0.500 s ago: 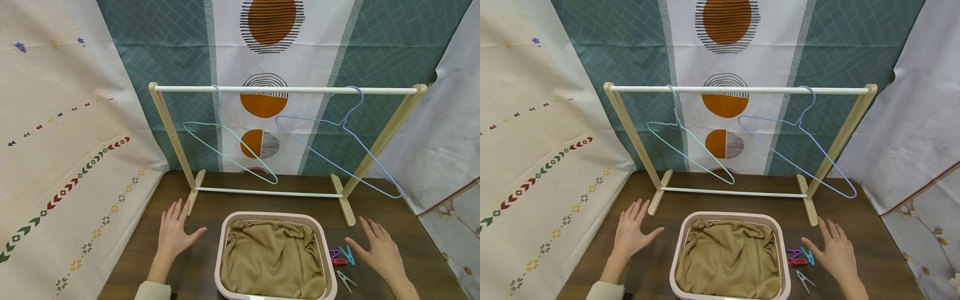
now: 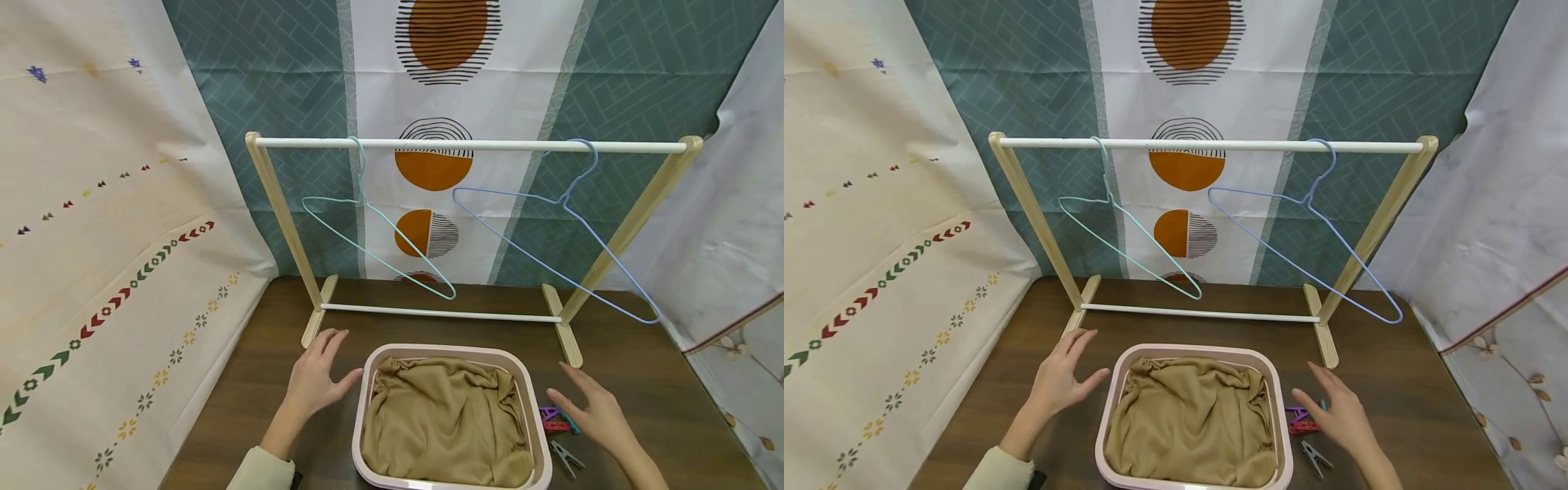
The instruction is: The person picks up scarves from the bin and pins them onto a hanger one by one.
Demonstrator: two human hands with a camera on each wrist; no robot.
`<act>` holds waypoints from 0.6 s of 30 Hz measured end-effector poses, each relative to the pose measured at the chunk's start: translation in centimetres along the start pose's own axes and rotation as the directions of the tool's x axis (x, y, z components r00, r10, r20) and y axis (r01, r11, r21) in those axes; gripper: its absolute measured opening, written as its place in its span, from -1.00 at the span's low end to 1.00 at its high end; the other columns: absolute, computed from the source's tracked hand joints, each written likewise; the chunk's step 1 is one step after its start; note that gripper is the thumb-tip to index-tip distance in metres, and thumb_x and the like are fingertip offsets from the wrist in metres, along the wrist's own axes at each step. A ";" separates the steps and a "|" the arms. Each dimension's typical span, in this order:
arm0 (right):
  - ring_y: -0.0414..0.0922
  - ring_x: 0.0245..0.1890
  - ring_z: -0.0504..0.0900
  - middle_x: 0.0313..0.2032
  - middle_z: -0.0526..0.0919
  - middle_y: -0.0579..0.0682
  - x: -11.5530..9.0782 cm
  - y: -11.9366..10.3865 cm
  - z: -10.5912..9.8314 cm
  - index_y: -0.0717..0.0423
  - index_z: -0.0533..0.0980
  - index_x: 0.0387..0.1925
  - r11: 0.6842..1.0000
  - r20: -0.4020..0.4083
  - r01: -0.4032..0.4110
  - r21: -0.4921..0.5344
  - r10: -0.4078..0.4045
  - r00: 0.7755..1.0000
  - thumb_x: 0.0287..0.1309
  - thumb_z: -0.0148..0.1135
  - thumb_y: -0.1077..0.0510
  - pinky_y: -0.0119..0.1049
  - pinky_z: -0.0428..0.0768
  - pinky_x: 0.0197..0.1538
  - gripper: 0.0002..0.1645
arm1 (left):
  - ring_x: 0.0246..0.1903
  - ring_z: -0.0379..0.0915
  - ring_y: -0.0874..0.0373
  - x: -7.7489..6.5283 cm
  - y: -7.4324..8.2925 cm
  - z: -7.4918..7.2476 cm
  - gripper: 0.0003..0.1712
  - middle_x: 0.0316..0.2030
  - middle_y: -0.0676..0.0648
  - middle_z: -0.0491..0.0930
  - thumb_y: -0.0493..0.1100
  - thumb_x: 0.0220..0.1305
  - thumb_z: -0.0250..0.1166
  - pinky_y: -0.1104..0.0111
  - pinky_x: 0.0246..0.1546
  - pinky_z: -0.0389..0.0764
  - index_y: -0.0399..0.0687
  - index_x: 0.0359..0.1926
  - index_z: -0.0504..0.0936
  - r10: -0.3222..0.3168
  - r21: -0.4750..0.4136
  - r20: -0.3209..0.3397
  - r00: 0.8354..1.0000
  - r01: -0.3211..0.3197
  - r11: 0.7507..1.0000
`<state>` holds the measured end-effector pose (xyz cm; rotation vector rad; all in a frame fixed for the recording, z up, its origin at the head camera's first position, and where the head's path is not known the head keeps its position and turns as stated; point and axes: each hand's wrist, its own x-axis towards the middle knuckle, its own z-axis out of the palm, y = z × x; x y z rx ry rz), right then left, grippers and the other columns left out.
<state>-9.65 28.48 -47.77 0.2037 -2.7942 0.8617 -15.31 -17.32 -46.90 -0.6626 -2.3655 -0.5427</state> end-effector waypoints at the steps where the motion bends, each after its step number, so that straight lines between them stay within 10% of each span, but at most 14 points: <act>1: 0.40 -0.06 0.40 0.04 0.37 0.46 0.0 -0.1 0.1 0.34 0.32 0.15 1.000 0.005 0.005 0.025 -0.005 1.000 0.06 0.26 0.03 0.21 0.42 -0.18 -0.31 | -0.19 0.46 -0.10 0.2 0.2 0.1 -0.20 -0.07 -0.22 0.43 0.36 0.07 0.13 0.08 -0.44 0.52 -0.18 0.10 0.44 0.019 -0.010 0.011 1.000 -0.019 1.000; 11: 0.10 -0.13 0.58 0.08 0.40 0.35 -0.1 -0.6 1.4 0.25 0.23 0.26 0.969 0.073 -0.023 0.246 0.005 0.997 0.10 0.24 0.15 -0.34 0.55 -0.33 -0.29 | 0.05 0.32 -0.11 1.5 1.8 0.8 -0.12 0.10 -0.23 0.34 0.27 -0.06 0.30 0.05 -0.14 0.46 -0.11 0.22 0.34 0.141 -0.074 0.145 0.979 -0.131 0.989; 18: -0.41 -0.13 0.48 0.16 0.25 0.43 -0.3 -0.8 2.3 0.18 0.13 0.32 0.862 0.162 -0.109 0.495 0.032 0.986 0.12 0.20 0.22 -0.27 0.60 -0.48 -0.24 | 0.13 0.24 -0.05 2.1 2.7 1.4 -0.04 0.19 -0.20 0.25 0.19 -0.14 0.39 0.09 -0.03 0.42 -0.07 0.28 0.26 0.202 -0.138 0.243 0.949 -0.172 0.975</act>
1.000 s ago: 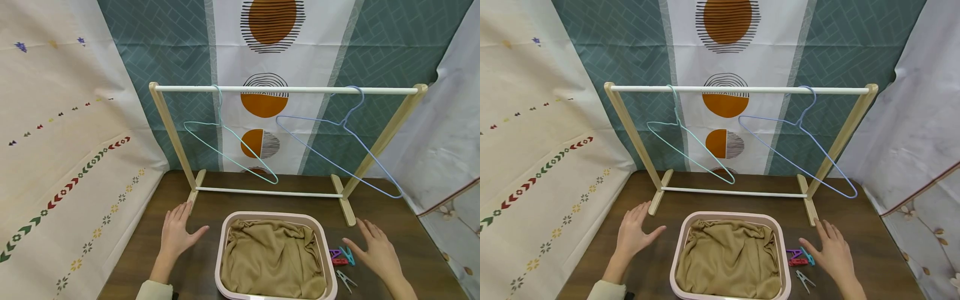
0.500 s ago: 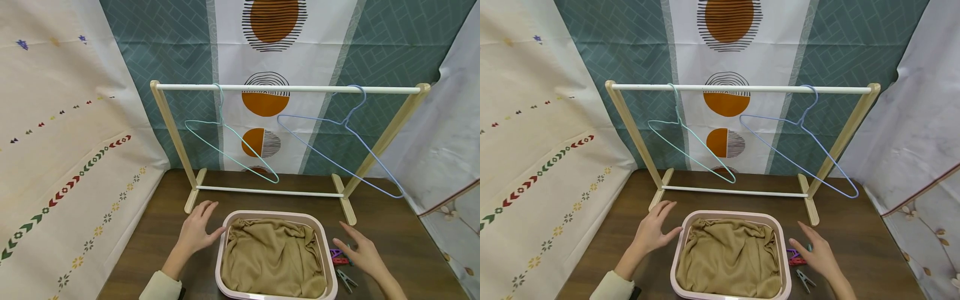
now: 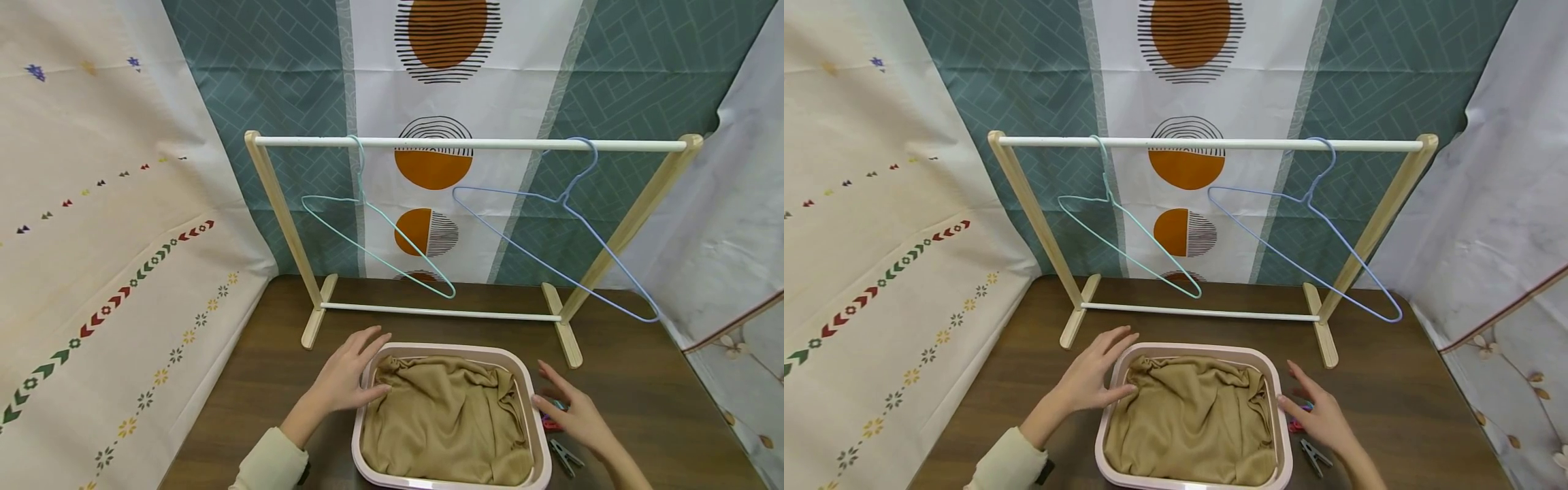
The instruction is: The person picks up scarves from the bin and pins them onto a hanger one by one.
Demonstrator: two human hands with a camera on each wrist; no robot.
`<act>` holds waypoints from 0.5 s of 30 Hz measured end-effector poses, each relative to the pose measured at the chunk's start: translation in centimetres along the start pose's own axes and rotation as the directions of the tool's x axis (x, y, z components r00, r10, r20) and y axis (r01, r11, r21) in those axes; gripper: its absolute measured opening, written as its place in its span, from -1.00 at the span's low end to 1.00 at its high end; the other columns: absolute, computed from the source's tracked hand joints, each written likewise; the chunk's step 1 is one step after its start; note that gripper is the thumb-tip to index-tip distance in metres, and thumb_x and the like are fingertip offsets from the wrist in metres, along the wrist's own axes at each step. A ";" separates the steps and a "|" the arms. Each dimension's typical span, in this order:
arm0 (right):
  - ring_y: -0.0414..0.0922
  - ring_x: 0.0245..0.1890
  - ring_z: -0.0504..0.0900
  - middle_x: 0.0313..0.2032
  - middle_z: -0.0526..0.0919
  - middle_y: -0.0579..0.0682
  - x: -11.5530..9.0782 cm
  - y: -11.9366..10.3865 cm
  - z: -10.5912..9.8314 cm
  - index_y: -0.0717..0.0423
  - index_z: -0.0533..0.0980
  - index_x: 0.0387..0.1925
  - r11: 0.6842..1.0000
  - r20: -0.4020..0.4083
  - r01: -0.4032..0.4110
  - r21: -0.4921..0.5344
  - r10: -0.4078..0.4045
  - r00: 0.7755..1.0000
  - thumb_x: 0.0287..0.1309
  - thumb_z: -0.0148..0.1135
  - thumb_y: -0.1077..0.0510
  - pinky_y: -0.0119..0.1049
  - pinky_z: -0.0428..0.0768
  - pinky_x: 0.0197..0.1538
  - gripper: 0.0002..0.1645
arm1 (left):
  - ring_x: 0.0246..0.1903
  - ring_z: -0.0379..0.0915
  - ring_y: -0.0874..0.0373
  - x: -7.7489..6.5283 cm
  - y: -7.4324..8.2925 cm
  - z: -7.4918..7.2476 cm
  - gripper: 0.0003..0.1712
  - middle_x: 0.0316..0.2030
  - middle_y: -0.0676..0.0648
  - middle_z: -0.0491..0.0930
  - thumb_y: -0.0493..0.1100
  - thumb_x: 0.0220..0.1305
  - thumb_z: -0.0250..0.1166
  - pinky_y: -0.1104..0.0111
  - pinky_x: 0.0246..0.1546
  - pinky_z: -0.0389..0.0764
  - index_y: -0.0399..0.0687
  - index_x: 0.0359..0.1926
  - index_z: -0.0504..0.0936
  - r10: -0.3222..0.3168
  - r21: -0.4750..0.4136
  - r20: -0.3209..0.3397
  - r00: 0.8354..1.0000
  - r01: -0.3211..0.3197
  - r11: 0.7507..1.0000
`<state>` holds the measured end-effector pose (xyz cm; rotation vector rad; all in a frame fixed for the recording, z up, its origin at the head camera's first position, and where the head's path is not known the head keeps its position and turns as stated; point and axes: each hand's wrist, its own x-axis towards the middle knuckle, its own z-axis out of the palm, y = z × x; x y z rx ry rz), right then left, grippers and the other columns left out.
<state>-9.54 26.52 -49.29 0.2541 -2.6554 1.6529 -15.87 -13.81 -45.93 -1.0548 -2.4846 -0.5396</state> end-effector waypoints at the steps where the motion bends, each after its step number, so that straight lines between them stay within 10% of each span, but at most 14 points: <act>1: -0.43 -0.14 0.47 0.16 0.25 0.44 0.0 0.0 0.1 0.18 0.13 0.32 1.000 -0.002 0.003 0.015 -0.003 1.000 0.12 0.20 0.24 -0.27 0.60 -0.49 -0.24 | 0.14 0.23 -0.04 0.2 0.1 0.1 -0.03 0.20 -0.19 0.24 0.19 -0.13 0.39 0.09 -0.02 0.41 -0.06 0.29 0.24 0.009 0.000 0.014 1.000 -0.009 1.000; 15: -0.28 -0.16 0.54 0.12 0.25 0.49 0.3 0.6 1.9 0.17 0.11 0.33 0.990 0.004 0.102 0.099 -0.103 0.995 0.16 0.12 0.34 -0.30 0.59 -0.45 -0.28 | 0.17 0.18 -0.03 2.6 1.0 1.8 -0.04 0.25 -0.17 0.17 0.20 -0.01 0.33 0.11 -0.01 0.41 0.01 0.34 0.13 0.125 -0.085 0.218 0.968 -0.109 0.990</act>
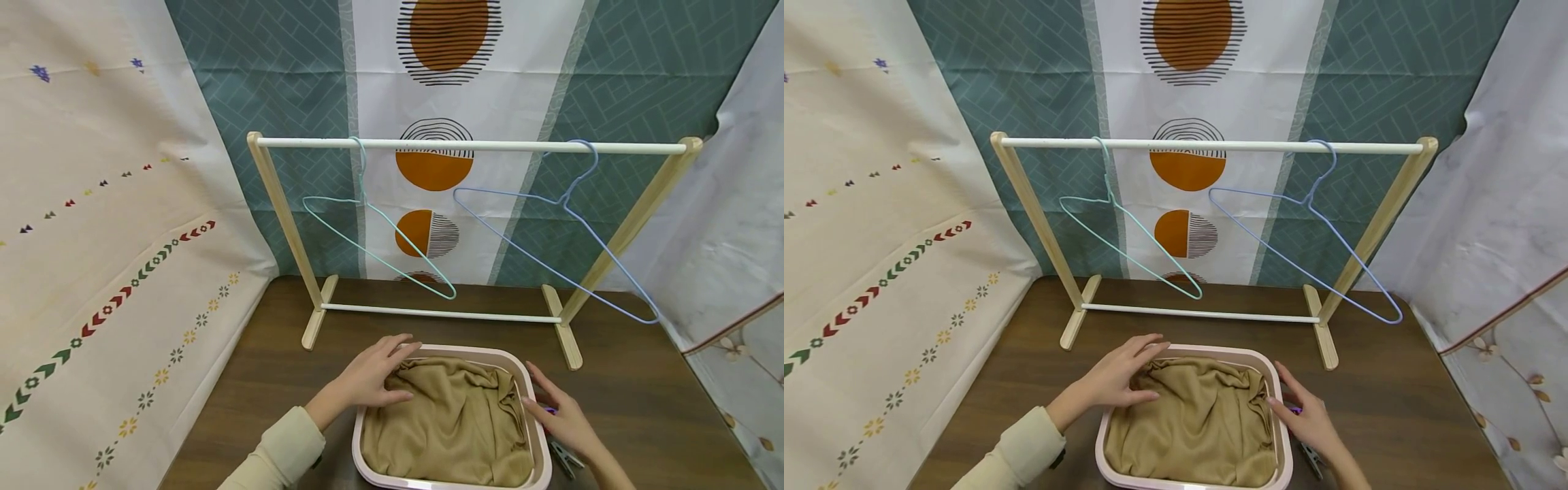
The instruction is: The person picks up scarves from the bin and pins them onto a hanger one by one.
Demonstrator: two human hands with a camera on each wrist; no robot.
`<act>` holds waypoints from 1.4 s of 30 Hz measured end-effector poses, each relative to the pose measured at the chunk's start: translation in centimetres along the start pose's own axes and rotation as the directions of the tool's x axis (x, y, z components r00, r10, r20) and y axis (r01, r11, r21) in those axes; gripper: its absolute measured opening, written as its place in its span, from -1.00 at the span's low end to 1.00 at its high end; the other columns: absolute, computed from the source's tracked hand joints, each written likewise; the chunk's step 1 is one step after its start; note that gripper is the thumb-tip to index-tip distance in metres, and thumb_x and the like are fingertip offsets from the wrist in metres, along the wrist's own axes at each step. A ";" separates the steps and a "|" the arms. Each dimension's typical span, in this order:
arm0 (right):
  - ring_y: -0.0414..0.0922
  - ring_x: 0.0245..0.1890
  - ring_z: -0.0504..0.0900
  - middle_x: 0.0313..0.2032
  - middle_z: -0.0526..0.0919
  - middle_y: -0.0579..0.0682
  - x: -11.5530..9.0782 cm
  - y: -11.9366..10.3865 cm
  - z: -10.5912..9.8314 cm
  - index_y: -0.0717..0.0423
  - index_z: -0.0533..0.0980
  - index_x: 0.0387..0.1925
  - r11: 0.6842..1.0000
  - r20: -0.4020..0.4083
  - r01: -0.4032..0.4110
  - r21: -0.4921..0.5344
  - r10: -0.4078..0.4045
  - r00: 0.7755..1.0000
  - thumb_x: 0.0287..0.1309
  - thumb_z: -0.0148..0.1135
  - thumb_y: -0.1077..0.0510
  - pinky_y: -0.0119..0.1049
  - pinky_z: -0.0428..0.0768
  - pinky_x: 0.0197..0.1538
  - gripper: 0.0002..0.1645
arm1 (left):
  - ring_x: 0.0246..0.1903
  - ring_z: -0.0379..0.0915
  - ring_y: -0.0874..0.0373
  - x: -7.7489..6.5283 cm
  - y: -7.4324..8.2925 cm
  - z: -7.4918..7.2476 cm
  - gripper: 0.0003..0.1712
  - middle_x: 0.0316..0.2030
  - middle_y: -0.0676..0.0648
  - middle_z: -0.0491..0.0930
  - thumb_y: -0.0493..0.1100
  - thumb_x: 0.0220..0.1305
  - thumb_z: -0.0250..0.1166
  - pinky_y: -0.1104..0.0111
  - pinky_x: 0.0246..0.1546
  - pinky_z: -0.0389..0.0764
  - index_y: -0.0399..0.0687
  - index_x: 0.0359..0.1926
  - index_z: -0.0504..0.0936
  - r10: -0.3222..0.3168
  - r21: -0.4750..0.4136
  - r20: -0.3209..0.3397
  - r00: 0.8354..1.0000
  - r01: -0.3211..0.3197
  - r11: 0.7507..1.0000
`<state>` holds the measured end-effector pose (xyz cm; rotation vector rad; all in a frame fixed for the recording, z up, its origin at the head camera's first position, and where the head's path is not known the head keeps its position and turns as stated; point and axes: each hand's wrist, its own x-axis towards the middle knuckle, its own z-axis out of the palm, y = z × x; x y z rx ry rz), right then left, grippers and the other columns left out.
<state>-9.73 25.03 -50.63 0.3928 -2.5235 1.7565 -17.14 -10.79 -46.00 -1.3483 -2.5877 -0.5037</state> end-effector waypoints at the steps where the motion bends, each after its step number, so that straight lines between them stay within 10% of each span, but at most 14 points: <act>1: -0.33 -0.16 0.53 0.11 0.26 0.50 0.0 0.0 0.2 0.19 0.13 0.32 1.000 -0.014 0.018 -0.004 -0.018 1.000 0.16 0.10 0.35 -0.32 0.59 -0.45 -0.30 | 0.17 0.19 -0.03 0.1 0.0 0.1 -0.05 0.24 -0.17 0.18 0.20 -0.01 0.33 0.10 -0.01 0.41 0.01 0.34 0.13 0.006 0.007 0.008 1.000 -0.006 1.000; 9: -0.57 0.04 0.21 0.17 0.29 0.31 0.5 -0.1 2.1 0.27 0.26 0.24 0.991 -0.172 0.002 -0.131 -0.025 0.985 0.29 -0.03 0.25 -0.72 0.29 -0.08 -0.51 | 0.14 0.22 -0.01 0.8 -0.3 0.5 -0.07 0.17 -0.15 0.28 0.25 -0.01 0.30 0.10 0.02 0.37 -0.04 0.31 0.20 0.024 0.077 0.058 0.998 -0.028 0.997; 24: -0.49 -0.07 0.33 0.06 0.47 0.19 1.7 -0.2 2.6 0.27 0.40 0.13 0.975 -0.332 -0.069 -0.212 -0.005 0.943 0.19 0.08 0.33 -0.75 0.32 -0.17 -0.56 | 0.15 0.21 0.02 2.5 -0.7 0.8 -0.21 0.15 -0.15 0.30 0.29 0.02 0.25 0.23 0.09 0.33 -0.09 0.17 0.41 0.054 0.143 0.080 0.995 -0.066 0.988; 42: -0.64 -0.15 0.30 -0.01 0.52 0.20 2.6 -0.1 3.1 0.25 0.44 0.10 0.969 -0.417 -0.135 -0.208 0.037 0.908 0.18 0.08 0.30 -0.77 0.28 -0.18 -0.58 | 0.23 0.13 0.01 3.9 -0.7 2.9 -0.04 0.25 -0.17 0.21 0.19 0.05 0.29 0.23 0.19 0.19 -0.18 0.33 0.11 -0.066 -0.193 0.343 0.937 0.139 0.971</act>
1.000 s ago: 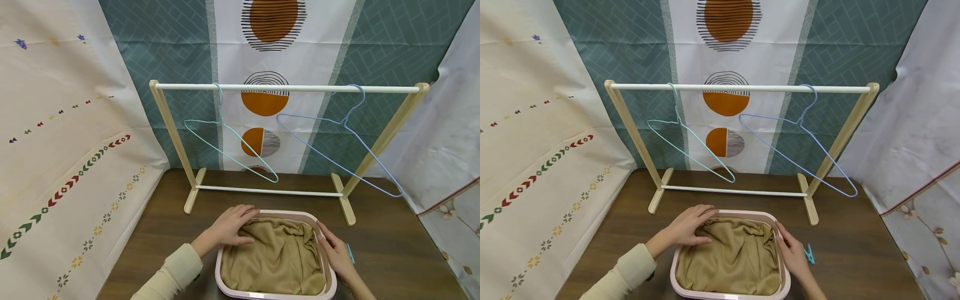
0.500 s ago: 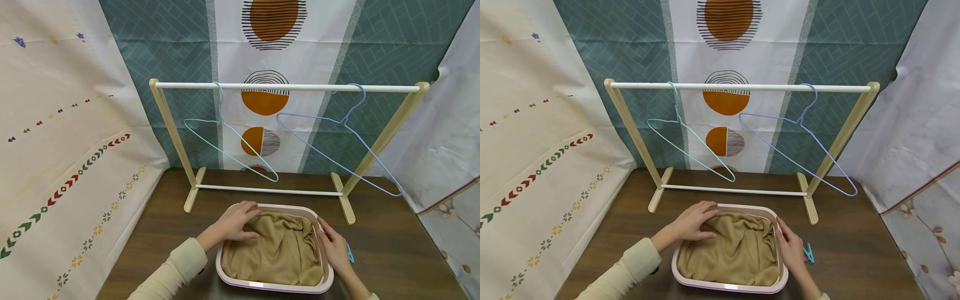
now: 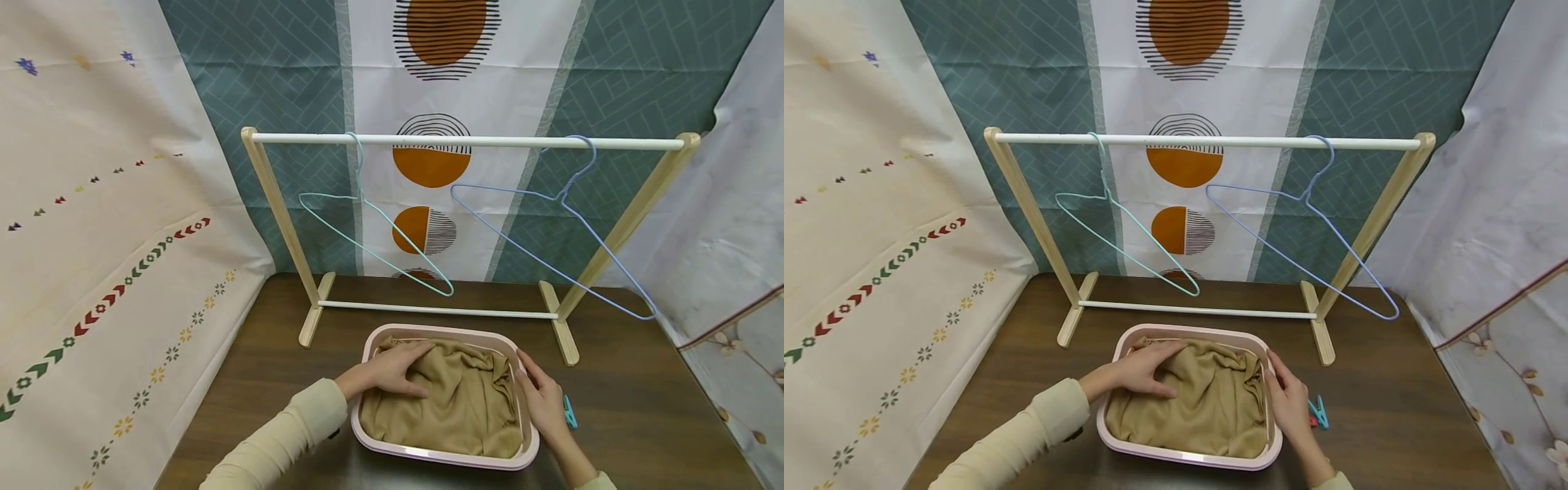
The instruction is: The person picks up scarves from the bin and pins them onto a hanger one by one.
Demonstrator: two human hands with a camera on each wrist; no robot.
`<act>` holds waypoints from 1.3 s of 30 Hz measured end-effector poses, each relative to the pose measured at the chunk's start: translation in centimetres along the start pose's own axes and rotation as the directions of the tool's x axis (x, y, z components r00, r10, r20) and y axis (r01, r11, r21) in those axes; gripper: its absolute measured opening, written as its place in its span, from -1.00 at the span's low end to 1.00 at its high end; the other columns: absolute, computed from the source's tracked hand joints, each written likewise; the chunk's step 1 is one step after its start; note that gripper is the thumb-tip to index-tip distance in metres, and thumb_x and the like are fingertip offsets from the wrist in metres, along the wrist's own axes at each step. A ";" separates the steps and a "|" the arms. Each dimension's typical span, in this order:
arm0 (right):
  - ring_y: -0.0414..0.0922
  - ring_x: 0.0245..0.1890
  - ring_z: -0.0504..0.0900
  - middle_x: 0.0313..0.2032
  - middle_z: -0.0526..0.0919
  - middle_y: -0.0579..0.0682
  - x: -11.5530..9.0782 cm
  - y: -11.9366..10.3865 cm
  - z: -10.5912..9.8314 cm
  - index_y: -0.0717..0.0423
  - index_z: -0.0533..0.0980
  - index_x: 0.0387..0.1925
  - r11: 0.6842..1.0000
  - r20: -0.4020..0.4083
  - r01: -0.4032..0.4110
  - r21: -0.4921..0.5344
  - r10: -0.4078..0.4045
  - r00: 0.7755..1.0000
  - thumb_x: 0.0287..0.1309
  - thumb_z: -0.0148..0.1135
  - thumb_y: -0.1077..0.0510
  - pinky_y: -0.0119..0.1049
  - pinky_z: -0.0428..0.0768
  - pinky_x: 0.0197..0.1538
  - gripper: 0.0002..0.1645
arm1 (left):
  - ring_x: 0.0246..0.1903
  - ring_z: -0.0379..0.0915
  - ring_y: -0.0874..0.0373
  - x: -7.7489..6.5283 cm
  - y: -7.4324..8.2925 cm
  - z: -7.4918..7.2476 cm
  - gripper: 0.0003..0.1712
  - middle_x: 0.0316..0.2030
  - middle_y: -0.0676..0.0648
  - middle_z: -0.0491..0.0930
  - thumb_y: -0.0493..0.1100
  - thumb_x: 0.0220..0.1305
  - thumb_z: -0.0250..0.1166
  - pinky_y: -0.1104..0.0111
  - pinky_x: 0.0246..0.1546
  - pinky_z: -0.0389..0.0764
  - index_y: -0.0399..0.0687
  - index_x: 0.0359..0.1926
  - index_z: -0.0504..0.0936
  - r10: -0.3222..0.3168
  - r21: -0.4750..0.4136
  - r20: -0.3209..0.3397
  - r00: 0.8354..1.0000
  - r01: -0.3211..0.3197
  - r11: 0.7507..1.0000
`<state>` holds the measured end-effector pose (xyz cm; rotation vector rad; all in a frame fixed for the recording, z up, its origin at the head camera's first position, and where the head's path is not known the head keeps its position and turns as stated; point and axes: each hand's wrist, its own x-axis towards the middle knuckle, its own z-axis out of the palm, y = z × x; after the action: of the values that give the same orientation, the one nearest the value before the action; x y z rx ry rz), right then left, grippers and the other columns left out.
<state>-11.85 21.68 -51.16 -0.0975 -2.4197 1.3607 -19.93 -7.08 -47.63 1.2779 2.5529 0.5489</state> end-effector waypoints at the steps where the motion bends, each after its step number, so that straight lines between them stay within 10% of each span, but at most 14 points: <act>1: -0.64 -0.15 0.30 -0.01 0.52 0.20 0.0 0.0 0.0 0.25 0.43 0.10 1.000 0.003 -0.005 -0.001 0.005 1.000 0.18 0.08 0.29 -0.77 0.28 -0.18 -0.58 | 0.21 0.17 0.03 0.1 0.0 0.2 -0.07 0.23 -0.16 0.25 0.18 0.06 0.29 0.26 0.18 0.21 -0.18 0.31 0.13 0.003 -0.016 0.000 1.000 -0.003 1.000; 11: -0.63 -0.15 0.32 0.00 0.52 0.19 0.0 0.0 -0.1 0.23 0.42 0.12 0.999 0.022 -0.030 0.010 0.030 0.999 0.20 0.07 0.28 -0.76 0.28 -0.18 -0.57 | -0.29 0.27 0.22 0.3 0.5 0.7 -0.86 -0.26 -0.01 0.38 -0.05 0.23 0.20 0.44 -0.24 0.32 -0.01 -0.35 0.51 0.099 0.025 -0.119 0.988 -0.097 0.995; 28: -0.67 -0.15 0.30 0.01 0.52 0.16 0.0 0.1 0.0 0.20 0.42 0.13 0.999 0.021 -0.029 0.020 0.029 0.999 0.20 0.09 0.26 -0.76 0.28 -0.17 -0.57 | -0.68 0.08 0.40 -2.2 2.3 -1.7 -0.88 -0.66 0.16 0.16 -0.19 0.33 0.06 0.60 -0.60 0.18 -0.01 -0.38 0.32 0.127 -0.248 -0.223 0.966 -0.182 0.951; 33: -0.70 -0.16 0.28 0.01 0.52 0.17 0.0 0.1 0.0 0.21 0.42 0.12 0.999 0.017 -0.032 0.023 0.031 0.999 0.20 0.09 0.27 -0.76 0.27 -0.18 -0.57 | -0.52 0.26 0.36 -3.0 2.1 -1.2 -0.80 -0.53 0.08 0.40 -0.08 0.24 0.18 0.54 -0.46 0.32 -0.08 -0.20 0.44 0.050 -0.206 -0.155 0.987 -0.082 0.975; 39: -0.70 -0.16 0.28 0.00 0.52 0.17 0.0 0.1 -0.1 0.19 0.43 0.12 0.999 0.019 -0.031 0.014 0.031 0.999 0.19 0.09 0.27 -0.75 0.27 -0.17 -0.57 | -0.71 0.06 0.41 -3.1 2.0 -0.6 -0.67 -0.72 0.20 0.17 -0.08 0.13 0.29 0.60 -0.65 0.16 -0.07 -0.62 0.38 0.026 -0.099 -0.091 0.996 -0.035 0.994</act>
<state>-11.83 21.77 -51.17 -0.1199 -2.4330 1.3985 -16.90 -8.59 -46.13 1.2870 2.5447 0.7468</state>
